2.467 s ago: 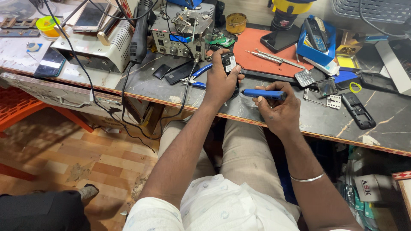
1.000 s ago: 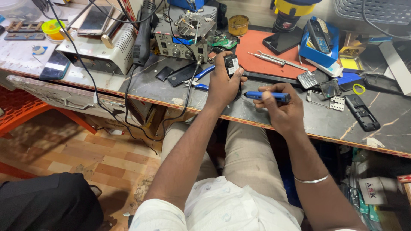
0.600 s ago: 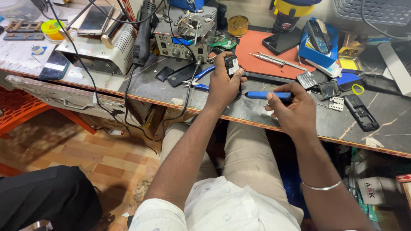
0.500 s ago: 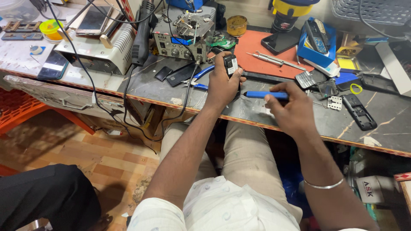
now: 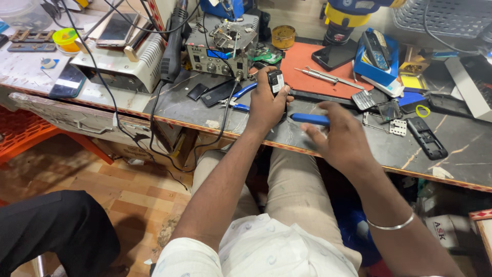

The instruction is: The person sits at a repair bench and pries open the back cover of a feature phone using a blue pry tool, then removes the back panel and battery. They use a metal tool to work on the phone's internal components, holding the phone and its separated parts on the bench.

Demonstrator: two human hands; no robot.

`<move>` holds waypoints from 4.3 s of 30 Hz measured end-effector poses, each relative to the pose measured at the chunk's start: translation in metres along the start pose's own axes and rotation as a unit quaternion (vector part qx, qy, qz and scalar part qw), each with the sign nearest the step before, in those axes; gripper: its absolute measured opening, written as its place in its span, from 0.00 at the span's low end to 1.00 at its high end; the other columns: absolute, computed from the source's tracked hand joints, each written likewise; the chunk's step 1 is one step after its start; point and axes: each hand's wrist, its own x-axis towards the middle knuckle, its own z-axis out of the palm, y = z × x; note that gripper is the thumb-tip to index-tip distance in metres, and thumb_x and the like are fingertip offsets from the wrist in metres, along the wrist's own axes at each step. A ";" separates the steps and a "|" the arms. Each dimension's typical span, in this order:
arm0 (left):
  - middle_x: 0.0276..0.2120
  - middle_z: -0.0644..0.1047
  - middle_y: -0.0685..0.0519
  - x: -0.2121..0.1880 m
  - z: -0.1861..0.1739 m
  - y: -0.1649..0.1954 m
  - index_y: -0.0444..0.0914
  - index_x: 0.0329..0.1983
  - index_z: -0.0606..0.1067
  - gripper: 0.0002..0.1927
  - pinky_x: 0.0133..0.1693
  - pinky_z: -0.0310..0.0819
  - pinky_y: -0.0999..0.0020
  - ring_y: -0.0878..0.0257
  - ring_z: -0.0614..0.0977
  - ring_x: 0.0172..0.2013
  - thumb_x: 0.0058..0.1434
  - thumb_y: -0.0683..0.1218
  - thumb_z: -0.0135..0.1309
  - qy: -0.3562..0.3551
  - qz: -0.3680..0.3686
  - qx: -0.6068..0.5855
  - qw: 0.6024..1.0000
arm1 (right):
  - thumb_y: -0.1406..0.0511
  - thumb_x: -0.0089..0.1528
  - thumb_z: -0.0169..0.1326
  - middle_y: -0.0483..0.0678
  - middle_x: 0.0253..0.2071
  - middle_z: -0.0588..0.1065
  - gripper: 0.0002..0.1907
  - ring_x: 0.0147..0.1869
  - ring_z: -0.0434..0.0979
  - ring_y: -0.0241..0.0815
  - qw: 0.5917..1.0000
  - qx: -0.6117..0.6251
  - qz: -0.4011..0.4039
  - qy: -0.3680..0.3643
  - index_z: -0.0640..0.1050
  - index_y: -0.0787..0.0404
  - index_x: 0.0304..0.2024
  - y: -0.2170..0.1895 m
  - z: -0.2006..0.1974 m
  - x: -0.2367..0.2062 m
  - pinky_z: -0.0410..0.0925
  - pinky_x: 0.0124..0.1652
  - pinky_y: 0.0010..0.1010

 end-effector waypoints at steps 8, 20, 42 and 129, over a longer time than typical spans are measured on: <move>0.38 0.79 0.48 -0.001 0.000 -0.002 0.37 0.62 0.61 0.24 0.32 0.84 0.70 0.64 0.87 0.31 0.66 0.37 0.54 0.002 -0.012 0.001 1.000 | 0.66 0.61 0.61 0.59 0.40 0.77 0.12 0.40 0.80 0.53 0.996 0.028 -0.077 0.022 0.79 0.66 0.44 0.002 0.002 -0.001 0.73 0.38 0.37; 0.36 0.79 0.49 0.000 -0.001 0.000 0.36 0.62 0.61 0.23 0.32 0.83 0.69 0.64 0.87 0.31 0.67 0.38 0.53 0.002 -0.014 0.007 1.000 | 0.61 0.62 0.67 0.56 0.39 0.77 0.22 0.35 0.80 0.50 0.999 0.003 -0.011 0.049 0.76 0.65 0.52 0.003 0.007 0.000 0.73 0.35 0.37; 0.37 0.80 0.48 0.000 -0.001 -0.001 0.34 0.60 0.63 0.22 0.34 0.84 0.70 0.64 0.88 0.32 0.65 0.39 0.55 0.012 -0.001 0.011 1.000 | 0.73 0.62 0.62 0.50 0.42 0.77 0.07 0.43 0.81 0.40 0.990 0.119 -0.032 0.067 0.79 0.64 0.43 0.004 0.003 -0.005 0.74 0.42 0.28; 0.36 0.76 0.50 0.002 -0.006 -0.018 0.39 0.64 0.62 0.23 0.35 0.78 0.71 0.67 0.81 0.32 0.75 0.57 0.37 0.003 -0.042 -0.113 0.993 | 0.66 0.65 0.62 0.55 0.38 0.76 0.10 0.36 0.79 0.53 0.997 0.010 -0.070 0.010 0.78 0.64 0.47 -0.028 0.004 -0.001 0.72 0.38 0.38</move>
